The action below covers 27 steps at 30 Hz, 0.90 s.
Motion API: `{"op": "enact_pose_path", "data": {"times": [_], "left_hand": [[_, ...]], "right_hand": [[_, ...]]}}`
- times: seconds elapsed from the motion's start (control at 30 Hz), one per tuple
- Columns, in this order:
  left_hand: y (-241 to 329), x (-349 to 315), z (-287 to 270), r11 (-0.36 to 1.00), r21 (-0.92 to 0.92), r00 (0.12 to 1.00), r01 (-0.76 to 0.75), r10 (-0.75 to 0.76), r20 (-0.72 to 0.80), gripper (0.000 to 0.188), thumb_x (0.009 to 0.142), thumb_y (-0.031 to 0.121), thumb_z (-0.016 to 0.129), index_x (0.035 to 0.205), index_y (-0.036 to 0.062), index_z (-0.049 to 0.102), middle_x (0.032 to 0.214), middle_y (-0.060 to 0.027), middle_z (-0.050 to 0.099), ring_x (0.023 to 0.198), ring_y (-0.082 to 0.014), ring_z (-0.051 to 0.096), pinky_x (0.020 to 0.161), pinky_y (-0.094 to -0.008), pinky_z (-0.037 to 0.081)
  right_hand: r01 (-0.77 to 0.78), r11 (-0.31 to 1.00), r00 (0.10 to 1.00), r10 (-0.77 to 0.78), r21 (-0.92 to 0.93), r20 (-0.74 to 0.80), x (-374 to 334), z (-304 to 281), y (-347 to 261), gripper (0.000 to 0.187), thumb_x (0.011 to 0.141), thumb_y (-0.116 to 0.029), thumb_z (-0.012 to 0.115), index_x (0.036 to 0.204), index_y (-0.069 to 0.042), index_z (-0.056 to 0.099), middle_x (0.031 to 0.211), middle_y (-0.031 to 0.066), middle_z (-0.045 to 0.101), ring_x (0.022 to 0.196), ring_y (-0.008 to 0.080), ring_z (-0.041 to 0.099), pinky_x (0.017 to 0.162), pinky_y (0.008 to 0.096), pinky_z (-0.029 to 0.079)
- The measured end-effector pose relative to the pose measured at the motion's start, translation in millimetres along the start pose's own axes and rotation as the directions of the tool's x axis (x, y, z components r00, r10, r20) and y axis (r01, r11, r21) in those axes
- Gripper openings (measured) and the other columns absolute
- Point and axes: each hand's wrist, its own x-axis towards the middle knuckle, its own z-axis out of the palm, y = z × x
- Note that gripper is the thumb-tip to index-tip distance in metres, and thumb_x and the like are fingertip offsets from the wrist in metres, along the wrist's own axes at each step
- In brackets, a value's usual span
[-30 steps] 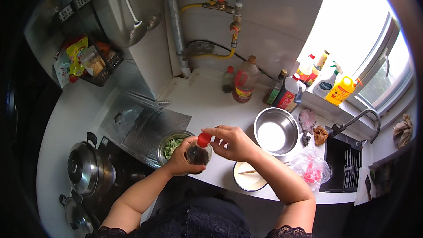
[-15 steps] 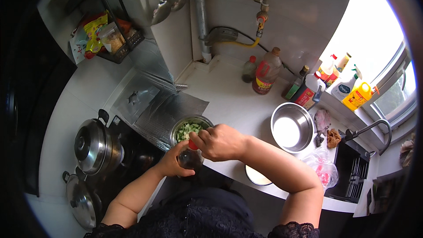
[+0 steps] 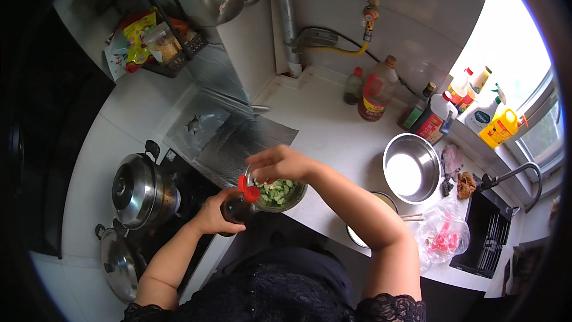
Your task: The person peels garlic cloves, washes them under running water, and chops them on a cutting board. They then add the chopped garlic to a bowl of sliced cucumbers and season the mixture with various condiments from bottles and packets.
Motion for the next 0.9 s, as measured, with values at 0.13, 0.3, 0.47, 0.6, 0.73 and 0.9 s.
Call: {"op": "enact_pose_path", "data": {"times": [0.13, 0.3, 0.47, 0.6, 0.73, 0.9], "left_hand": [[-28, 1, -7, 0.985, 0.154, 0.989, 0.080, -0.059, -0.133, 0.084, 0.054, 0.026, 0.087, 0.127, 0.0047, 0.050, 0.114, -0.0139, 0.063, 0.106, -0.0270, 0.062, 0.094, -0.0365, 0.048], [-56, 6, -8, 0.951, 0.281, 0.972, 0.128, -0.063, -0.228, 0.083, 0.053, 0.025, 0.086, 0.125, 0.0041, 0.051, 0.112, -0.0150, 0.064, 0.103, -0.0277, 0.064, 0.092, -0.0365, 0.049], [-58, 16, -6, 0.911, 0.346, 0.963, 0.226, -0.155, -0.222, 0.084, 0.054, 0.030, 0.084, 0.127, 0.0078, 0.049, 0.113, -0.0160, 0.062, 0.105, -0.0352, 0.059, 0.093, -0.0423, 0.048], [-58, 20, -3, 0.889, 0.381, 0.958, 0.253, -0.174, -0.230, 0.085, 0.052, 0.028, 0.085, 0.126, 0.0064, 0.050, 0.114, -0.0171, 0.062, 0.106, -0.0343, 0.060, 0.093, -0.0410, 0.048], [-55, 23, -1, 0.869, 0.413, 0.956, 0.273, -0.196, -0.218, 0.084, 0.053, 0.029, 0.084, 0.127, 0.0074, 0.049, 0.114, -0.0162, 0.062, 0.107, -0.0353, 0.059, 0.094, -0.0421, 0.047], [-53, 28, 1, 0.842, 0.446, 0.950, 0.302, -0.231, -0.208, 0.081, 0.056, 0.031, 0.081, 0.127, 0.0088, 0.048, 0.115, -0.0147, 0.062, 0.108, -0.0360, 0.057, 0.094, -0.0434, 0.046]], "right_hand": [[0.062, 0.972, 0.749, 0.104, 0.226, -0.654, -30, -12, 38, 0.036, 0.088, -0.010, 0.064, 0.120, 0.006, 0.057, 0.102, 0.0141, 0.067, 0.088, 0.0192, 0.066, 0.077, 0.0287, 0.055], [0.125, 0.881, 0.651, 0.274, 0.457, -0.708, -69, -13, 103, 0.024, 0.089, -0.004, 0.056, 0.111, 0.005, 0.059, 0.091, 0.0121, 0.066, 0.080, 0.0200, 0.066, 0.074, 0.0310, 0.056], [0.067, 0.832, 0.628, 0.394, 0.551, -0.671, -75, 3, 145, 0.023, 0.089, -0.002, 0.056, 0.111, 0.005, 0.058, 0.093, 0.0128, 0.065, 0.080, 0.0213, 0.066, 0.073, 0.0311, 0.057], [0.058, 0.822, 0.634, 0.408, 0.567, -0.657, -77, 9, 150, 0.022, 0.089, -0.003, 0.057, 0.110, 0.004, 0.058, 0.093, 0.0131, 0.065, 0.081, 0.0214, 0.066, 0.074, 0.0315, 0.057], [0.066, 0.820, 0.645, 0.399, 0.568, -0.651, -79, 7, 153, 0.022, 0.090, -0.003, 0.056, 0.110, 0.004, 0.058, 0.093, 0.0127, 0.065, 0.081, 0.0211, 0.066, 0.074, 0.0316, 0.057], [0.071, 0.824, 0.649, 0.390, 0.562, -0.653, -81, 7, 149, 0.021, 0.090, -0.004, 0.055, 0.110, 0.004, 0.058, 0.093, 0.0123, 0.065, 0.081, 0.0208, 0.066, 0.074, 0.0314, 0.057]]}}
